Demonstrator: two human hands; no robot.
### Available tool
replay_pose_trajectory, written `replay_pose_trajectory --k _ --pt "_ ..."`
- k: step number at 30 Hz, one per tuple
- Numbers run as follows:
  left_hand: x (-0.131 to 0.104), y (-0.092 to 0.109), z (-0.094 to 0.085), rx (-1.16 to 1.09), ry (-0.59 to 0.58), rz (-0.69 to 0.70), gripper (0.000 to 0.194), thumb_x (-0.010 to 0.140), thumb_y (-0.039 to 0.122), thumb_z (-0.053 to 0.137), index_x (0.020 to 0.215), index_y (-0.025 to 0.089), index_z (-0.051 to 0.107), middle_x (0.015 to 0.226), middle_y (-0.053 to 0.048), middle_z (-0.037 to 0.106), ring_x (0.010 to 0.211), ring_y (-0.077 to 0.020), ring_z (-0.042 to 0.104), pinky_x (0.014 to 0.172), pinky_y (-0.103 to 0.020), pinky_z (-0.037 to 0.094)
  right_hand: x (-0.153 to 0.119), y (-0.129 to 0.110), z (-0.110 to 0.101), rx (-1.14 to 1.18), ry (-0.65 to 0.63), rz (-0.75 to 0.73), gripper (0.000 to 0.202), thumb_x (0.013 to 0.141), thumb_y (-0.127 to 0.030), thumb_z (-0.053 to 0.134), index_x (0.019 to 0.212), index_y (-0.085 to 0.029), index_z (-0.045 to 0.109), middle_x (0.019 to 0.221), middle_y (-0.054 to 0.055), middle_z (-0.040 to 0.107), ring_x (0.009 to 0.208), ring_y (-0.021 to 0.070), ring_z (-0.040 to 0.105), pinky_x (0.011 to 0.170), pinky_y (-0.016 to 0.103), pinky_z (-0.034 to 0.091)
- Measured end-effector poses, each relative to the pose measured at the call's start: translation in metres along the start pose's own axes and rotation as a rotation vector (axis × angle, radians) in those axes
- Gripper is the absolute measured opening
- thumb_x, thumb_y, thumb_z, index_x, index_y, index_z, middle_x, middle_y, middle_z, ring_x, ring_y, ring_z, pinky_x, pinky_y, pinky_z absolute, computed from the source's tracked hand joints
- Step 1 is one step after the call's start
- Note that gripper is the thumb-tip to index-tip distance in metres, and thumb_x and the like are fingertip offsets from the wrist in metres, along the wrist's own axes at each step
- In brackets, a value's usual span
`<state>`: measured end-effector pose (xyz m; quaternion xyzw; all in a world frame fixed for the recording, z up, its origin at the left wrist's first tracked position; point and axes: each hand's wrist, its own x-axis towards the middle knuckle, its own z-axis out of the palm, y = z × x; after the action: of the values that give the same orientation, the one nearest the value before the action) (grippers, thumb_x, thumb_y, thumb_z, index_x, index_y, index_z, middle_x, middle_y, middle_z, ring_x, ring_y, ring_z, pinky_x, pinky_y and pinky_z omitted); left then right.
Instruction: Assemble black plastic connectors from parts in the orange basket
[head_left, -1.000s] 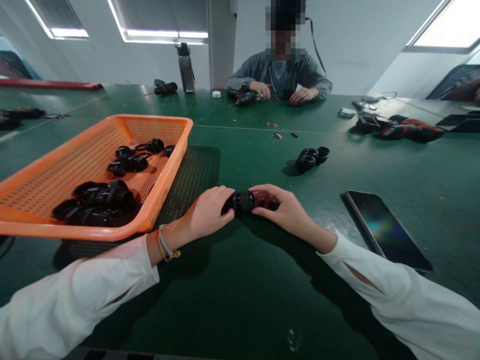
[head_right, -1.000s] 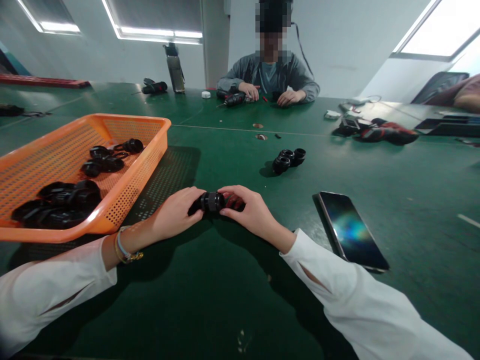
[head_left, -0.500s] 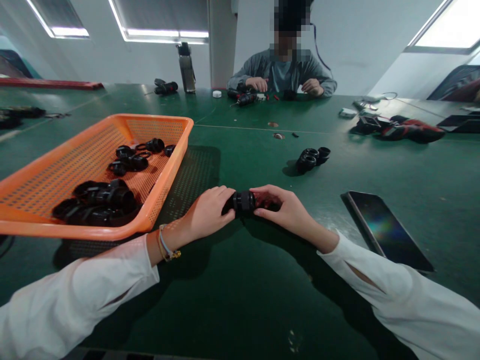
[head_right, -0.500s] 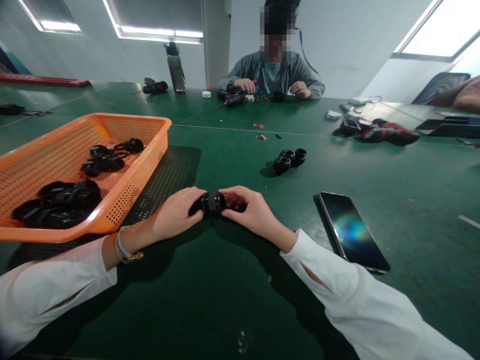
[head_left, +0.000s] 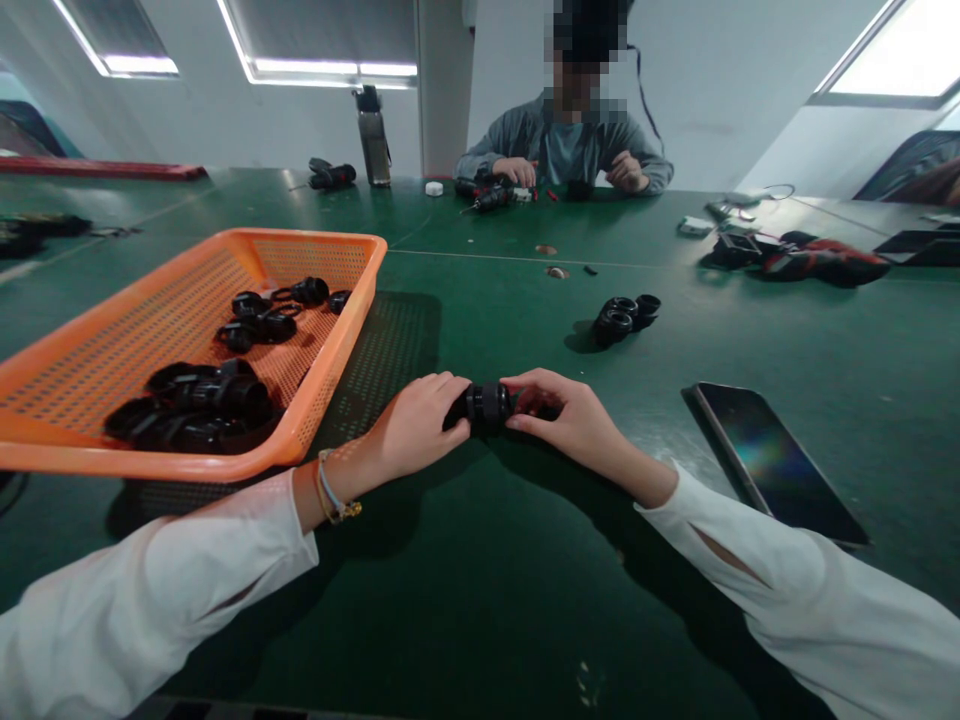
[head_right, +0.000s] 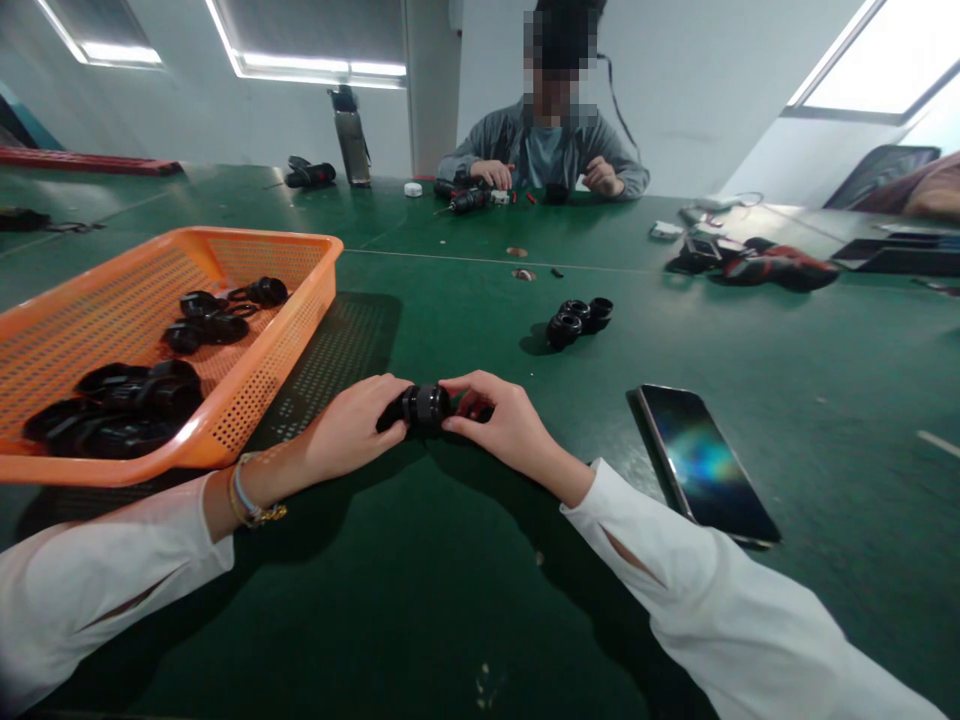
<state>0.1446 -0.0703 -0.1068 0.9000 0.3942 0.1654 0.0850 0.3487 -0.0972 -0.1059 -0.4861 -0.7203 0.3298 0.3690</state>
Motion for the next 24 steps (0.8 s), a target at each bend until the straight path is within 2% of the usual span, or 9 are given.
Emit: replay_pose_trajectory --k 4,9,15,24 --pt "0.0002 0.0002 0.0003 0.012 -0.001 -0.004 0.022 0.077 0.018 0.048 0.097 0.013 0.056 0.086 -0.007 0.061 0.083 -0.0209 0.058 0.077 -0.035 0.048 0.0003 -0.0008 0.0006 0.004 -0.002 0.009 0.032 0.068 -0.020 0.067 0.100 -0.018 0.063 0.079 0.002 0.065 0.064 0.0122 0.058 0.062 0.028 0.049" --pt "0.0007 0.0003 0.0001 0.009 -0.002 -0.005 0.024 0.077 0.018 0.048 0.098 0.012 0.057 0.087 -0.008 0.062 0.084 -0.0213 0.058 0.077 -0.036 0.049 0.0000 -0.0001 0.0010 0.030 0.005 -0.016 0.042 0.067 -0.018 0.067 0.109 -0.022 0.060 0.089 0.002 0.066 0.064 0.0113 0.058 0.063 0.029 0.051" --pt "0.0001 0.0000 -0.0003 0.010 -0.002 0.001 0.023 0.077 0.019 0.048 0.097 0.013 0.056 0.086 -0.007 0.061 0.083 -0.0208 0.058 0.076 -0.035 0.049 -0.0003 -0.0015 -0.0002 -0.041 -0.004 -0.057 0.033 0.069 -0.018 0.065 0.101 -0.023 0.064 0.084 0.001 0.063 0.067 0.0122 0.059 0.064 0.028 0.051" --pt "0.0004 0.0013 -0.0013 0.008 -0.011 -0.010 0.023 0.077 0.019 0.047 0.098 0.013 0.056 0.086 -0.007 0.061 0.083 -0.0210 0.057 0.077 -0.035 0.048 0.0002 -0.0029 0.0000 -0.037 -0.004 -0.034 0.032 0.069 -0.019 0.066 0.101 -0.022 0.064 0.086 0.002 0.065 0.068 0.0137 0.060 0.065 0.030 0.051"
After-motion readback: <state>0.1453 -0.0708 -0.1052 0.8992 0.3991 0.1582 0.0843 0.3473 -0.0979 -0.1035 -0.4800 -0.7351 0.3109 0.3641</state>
